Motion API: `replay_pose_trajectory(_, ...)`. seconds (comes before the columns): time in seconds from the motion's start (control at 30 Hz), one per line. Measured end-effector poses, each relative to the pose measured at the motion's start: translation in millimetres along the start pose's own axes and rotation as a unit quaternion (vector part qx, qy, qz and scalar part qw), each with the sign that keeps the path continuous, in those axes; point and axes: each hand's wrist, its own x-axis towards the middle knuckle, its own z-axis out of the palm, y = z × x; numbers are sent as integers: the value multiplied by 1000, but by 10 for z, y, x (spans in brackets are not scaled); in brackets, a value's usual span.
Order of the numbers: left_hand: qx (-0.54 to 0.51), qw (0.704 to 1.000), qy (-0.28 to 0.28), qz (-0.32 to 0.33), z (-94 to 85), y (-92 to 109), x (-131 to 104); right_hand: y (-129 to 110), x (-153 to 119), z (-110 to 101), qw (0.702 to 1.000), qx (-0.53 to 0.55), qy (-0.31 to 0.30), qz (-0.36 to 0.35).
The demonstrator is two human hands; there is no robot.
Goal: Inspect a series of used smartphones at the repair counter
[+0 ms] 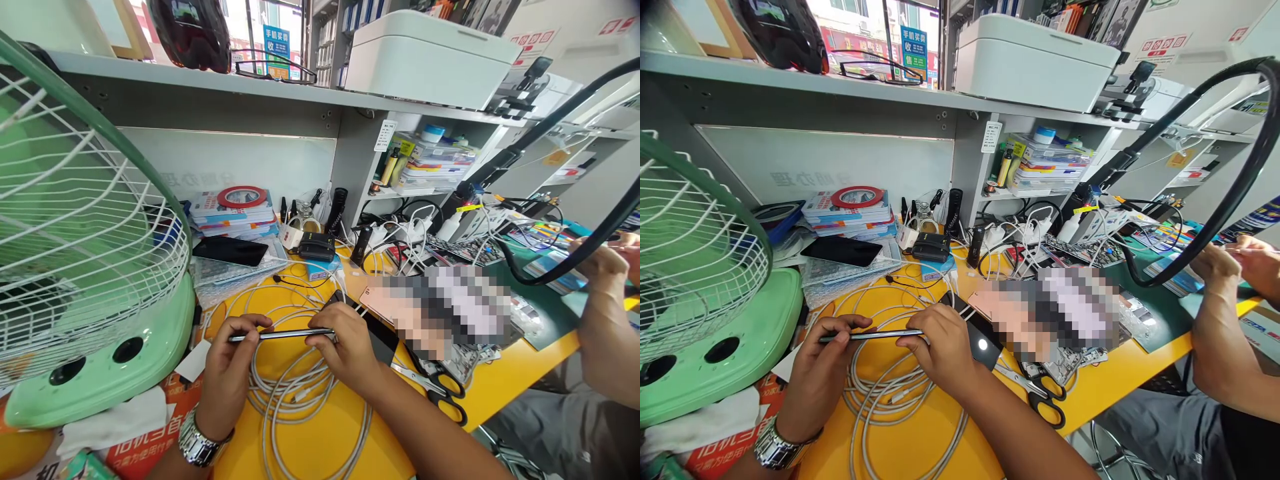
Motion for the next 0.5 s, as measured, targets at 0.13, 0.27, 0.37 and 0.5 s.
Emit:
replay_pose_trajectory(0.13,-7,1000,4,-26,15,19,0,-18,12,0,1000,2,6,-8)
replay_pose_trajectory(0.27,-34,999,3,-39,29,31,-10,-30,19,-5,1000,5,7,-26)
replay_pose_trajectory(0.37,-87,994,10,-64,40,33,-17,-26,11,-7,999,0,4,-38)
replay_pose_trajectory(0.5,-125,990,17,-70,47,33,-19,-21,-3,0,999,-9,0,-45)
